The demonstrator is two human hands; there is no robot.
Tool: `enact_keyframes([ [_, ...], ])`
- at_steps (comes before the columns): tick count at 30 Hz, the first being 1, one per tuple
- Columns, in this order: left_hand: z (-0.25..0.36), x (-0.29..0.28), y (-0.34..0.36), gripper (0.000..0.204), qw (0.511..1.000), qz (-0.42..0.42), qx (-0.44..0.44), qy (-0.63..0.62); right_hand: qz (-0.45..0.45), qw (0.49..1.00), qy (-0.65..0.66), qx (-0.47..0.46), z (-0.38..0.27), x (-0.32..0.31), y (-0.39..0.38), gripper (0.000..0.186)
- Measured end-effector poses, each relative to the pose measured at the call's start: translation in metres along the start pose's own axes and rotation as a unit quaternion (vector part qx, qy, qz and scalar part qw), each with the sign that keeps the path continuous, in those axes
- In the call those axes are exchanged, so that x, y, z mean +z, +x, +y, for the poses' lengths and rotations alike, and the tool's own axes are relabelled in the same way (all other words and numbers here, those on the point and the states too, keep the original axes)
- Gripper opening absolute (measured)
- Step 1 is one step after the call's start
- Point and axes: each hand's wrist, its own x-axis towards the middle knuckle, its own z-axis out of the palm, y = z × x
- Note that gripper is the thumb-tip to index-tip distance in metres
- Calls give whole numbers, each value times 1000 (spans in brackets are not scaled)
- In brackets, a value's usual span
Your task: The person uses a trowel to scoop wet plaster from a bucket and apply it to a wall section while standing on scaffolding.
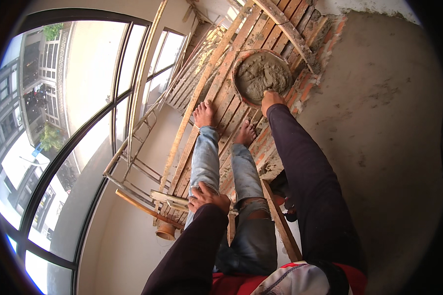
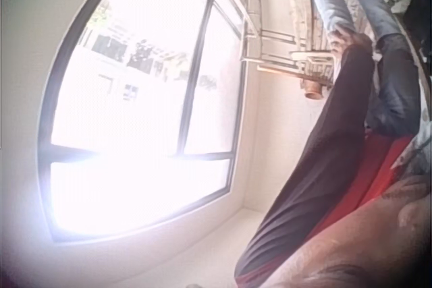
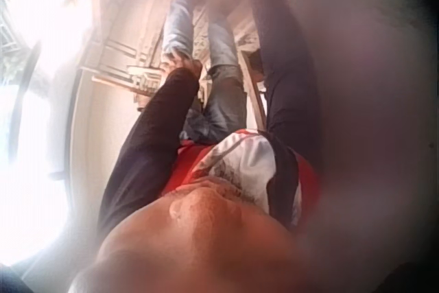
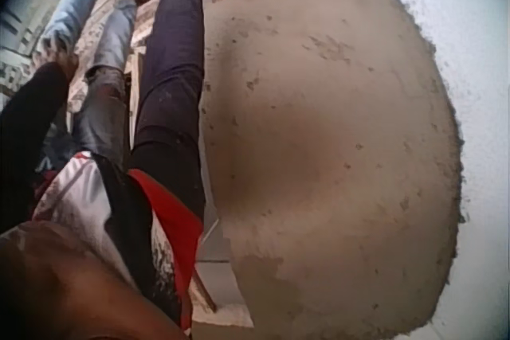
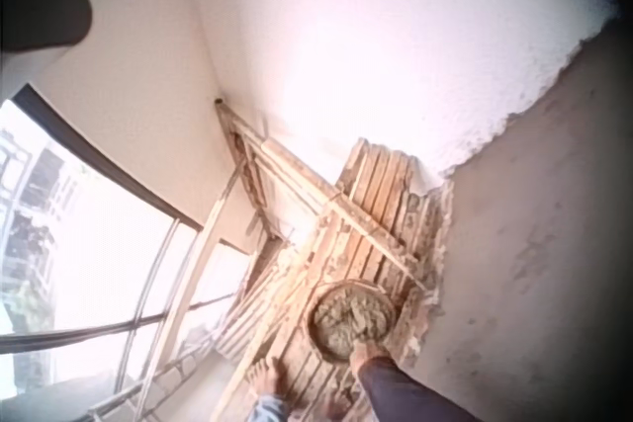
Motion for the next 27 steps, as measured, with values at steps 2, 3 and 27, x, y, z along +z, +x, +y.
enact_keyframes([
  [2,-1,0,1,87,1000,4,-6,-3,-57,990,131,9,-6,4,27,35],
  [3,-1,1,1,87,1000,3,-4,-3,-52,978,203,6,-3,9,35,34],
  [27,2,-1,-2,88,1000,-2,4,3,-216,608,758,-95,84,116,-41,17],
])
